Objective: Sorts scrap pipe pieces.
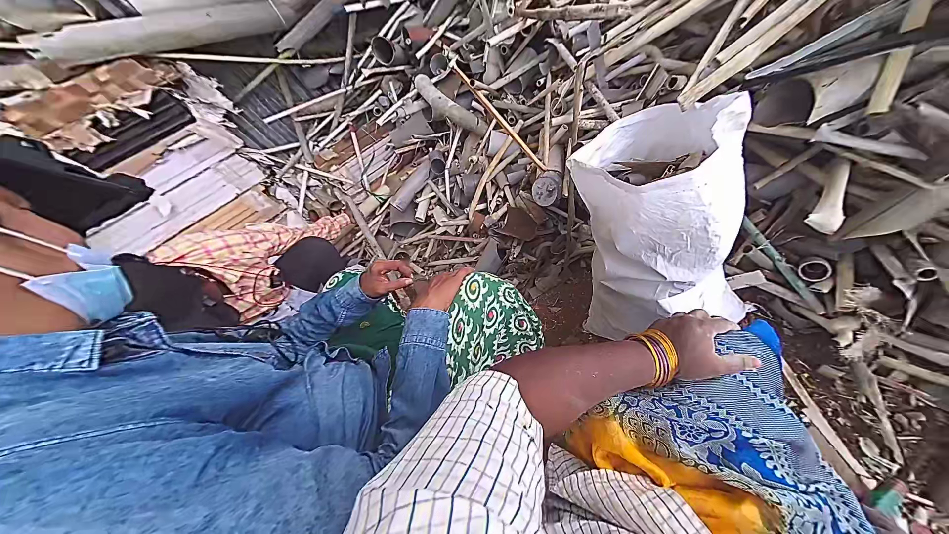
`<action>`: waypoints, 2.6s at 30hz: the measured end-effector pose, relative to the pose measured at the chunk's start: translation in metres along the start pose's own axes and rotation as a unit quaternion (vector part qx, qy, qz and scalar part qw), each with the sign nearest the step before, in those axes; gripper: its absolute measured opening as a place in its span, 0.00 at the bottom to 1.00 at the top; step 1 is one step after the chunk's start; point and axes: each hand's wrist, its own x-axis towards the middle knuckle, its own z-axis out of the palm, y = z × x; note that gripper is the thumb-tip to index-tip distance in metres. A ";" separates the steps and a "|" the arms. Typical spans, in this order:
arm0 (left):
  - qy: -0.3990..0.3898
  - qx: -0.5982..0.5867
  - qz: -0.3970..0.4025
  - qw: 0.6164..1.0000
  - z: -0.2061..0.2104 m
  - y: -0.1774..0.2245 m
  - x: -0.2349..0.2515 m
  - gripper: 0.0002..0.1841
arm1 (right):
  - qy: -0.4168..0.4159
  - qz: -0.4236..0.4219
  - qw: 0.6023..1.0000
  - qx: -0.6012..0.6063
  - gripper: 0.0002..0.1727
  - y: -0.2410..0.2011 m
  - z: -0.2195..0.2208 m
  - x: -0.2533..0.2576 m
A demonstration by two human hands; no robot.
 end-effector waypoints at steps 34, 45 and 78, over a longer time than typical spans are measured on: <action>-0.451 0.419 0.267 0.741 0.180 0.158 -0.102 0.17 | 0.321 0.071 0.732 0.596 0.13 0.131 0.044 -0.050; -0.396 0.329 0.180 0.838 0.173 0.154 -0.142 0.31 | 0.315 0.070 0.802 0.502 0.20 0.124 0.052 -0.058; -0.549 0.298 0.181 0.759 0.241 0.184 0.114 0.35 | 0.161 0.327 0.918 0.158 0.25 0.246 -0.104 0.002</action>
